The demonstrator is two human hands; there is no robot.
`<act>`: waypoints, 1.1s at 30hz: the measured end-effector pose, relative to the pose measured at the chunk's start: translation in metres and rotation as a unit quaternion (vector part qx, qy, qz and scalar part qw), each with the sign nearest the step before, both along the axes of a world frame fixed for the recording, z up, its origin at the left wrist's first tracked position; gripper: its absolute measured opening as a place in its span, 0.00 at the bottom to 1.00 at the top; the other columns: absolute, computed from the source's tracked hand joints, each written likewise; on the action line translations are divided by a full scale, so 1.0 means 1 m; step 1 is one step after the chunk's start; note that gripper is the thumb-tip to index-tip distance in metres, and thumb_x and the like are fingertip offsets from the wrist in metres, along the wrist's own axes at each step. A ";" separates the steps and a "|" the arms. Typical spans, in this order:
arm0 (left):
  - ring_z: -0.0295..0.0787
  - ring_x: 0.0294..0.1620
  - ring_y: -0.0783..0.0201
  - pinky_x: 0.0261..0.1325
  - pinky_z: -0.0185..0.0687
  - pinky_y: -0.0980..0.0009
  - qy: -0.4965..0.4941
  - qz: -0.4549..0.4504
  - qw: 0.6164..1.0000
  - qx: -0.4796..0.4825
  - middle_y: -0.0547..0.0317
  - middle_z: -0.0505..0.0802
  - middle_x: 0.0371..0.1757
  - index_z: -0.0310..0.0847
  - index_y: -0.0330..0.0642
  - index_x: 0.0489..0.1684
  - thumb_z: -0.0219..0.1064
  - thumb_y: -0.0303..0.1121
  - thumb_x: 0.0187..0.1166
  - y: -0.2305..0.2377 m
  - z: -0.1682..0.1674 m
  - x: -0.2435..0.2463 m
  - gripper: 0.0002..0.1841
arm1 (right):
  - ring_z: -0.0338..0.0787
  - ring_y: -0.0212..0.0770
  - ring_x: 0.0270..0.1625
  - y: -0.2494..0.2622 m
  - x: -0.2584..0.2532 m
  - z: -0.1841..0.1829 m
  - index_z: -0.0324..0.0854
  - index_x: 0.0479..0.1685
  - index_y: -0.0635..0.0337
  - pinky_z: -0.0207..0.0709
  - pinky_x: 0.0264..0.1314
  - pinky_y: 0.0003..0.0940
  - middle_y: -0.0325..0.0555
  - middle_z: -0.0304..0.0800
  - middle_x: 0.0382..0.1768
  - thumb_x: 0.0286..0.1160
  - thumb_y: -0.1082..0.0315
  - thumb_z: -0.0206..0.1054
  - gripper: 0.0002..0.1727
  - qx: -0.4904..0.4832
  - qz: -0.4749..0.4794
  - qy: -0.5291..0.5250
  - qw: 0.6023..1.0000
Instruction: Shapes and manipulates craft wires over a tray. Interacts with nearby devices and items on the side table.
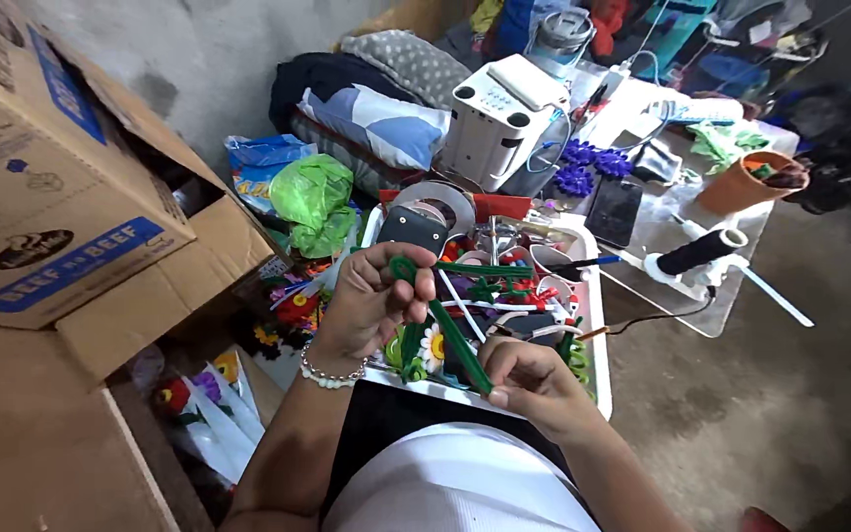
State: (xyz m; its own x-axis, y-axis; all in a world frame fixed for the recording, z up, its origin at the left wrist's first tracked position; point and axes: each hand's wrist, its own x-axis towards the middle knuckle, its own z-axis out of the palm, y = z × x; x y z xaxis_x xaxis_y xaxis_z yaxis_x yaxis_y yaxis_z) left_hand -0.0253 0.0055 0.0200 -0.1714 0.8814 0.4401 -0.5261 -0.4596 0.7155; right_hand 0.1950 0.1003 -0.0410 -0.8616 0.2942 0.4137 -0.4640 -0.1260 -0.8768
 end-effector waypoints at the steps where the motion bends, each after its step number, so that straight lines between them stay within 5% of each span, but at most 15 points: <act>1: 0.92 0.35 0.80 0.43 0.87 0.85 -0.007 0.002 1.000 0.003 0.65 0.97 0.40 0.92 0.46 0.55 0.75 0.36 0.74 0.000 0.000 0.000 0.14 | 0.85 0.22 0.51 0.000 0.000 -0.001 0.87 0.43 0.50 0.80 0.54 0.18 0.29 0.87 0.44 0.81 0.63 0.70 0.03 0.002 -0.002 -0.002 1.000; 17: 0.91 0.35 0.79 0.43 0.86 0.84 -0.094 0.036 0.994 -0.034 0.67 0.96 0.38 0.94 0.52 0.40 0.75 0.33 0.73 -0.002 -0.012 0.012 0.04 | 0.86 0.25 0.50 0.002 -0.003 -0.012 0.84 0.40 0.54 0.81 0.55 0.20 0.35 0.86 0.42 0.78 0.67 0.70 0.02 0.177 -0.144 0.003 0.974; 20: 0.90 0.36 0.79 0.44 0.85 0.84 -0.045 0.082 0.995 -0.039 0.70 0.95 0.36 0.93 0.57 0.40 0.75 0.37 0.75 -0.002 -0.014 0.011 0.03 | 0.86 0.25 0.48 0.002 -0.003 -0.012 0.83 0.38 0.55 0.81 0.52 0.19 0.37 0.87 0.40 0.78 0.65 0.69 0.05 0.227 -0.177 -0.019 0.958; 23: 0.90 0.46 0.76 0.57 0.85 0.76 0.050 0.158 0.984 -0.064 0.70 0.94 0.40 0.90 0.59 0.45 0.72 0.41 0.78 0.000 -0.014 0.014 0.05 | 0.86 0.24 0.47 -0.003 -0.005 -0.012 0.84 0.38 0.57 0.81 0.51 0.18 0.38 0.87 0.39 0.79 0.64 0.70 0.06 0.260 -0.218 -0.050 0.940; 27: 0.95 0.49 0.68 0.60 0.89 0.71 0.151 0.218 0.957 -0.118 0.59 0.97 0.45 0.84 0.42 0.53 0.67 0.28 0.82 0.000 -0.007 0.029 0.07 | 0.87 0.25 0.46 -0.006 -0.006 -0.013 0.87 0.41 0.59 0.82 0.51 0.19 0.39 0.89 0.41 0.79 0.60 0.71 0.10 0.301 -0.234 -0.095 0.920; 30: 0.96 0.47 0.66 0.58 0.91 0.71 0.210 0.257 0.934 -0.131 0.57 0.98 0.43 0.84 0.37 0.51 0.68 0.26 0.81 -0.001 -0.004 0.031 0.06 | 0.89 0.31 0.50 0.006 0.001 0.001 0.88 0.50 0.55 0.84 0.57 0.32 0.39 0.92 0.46 0.79 0.48 0.70 0.19 0.378 -0.205 -0.141 0.892; 33: 0.96 0.49 0.65 0.58 0.92 0.70 0.219 0.261 0.932 -0.128 0.57 0.98 0.46 0.87 0.37 0.48 0.71 0.26 0.79 -0.001 -0.001 0.036 0.06 | 0.90 0.29 0.52 0.017 0.005 0.026 0.87 0.54 0.59 0.85 0.59 0.29 0.41 0.92 0.49 0.83 0.55 0.68 0.16 0.352 -0.266 -0.104 0.891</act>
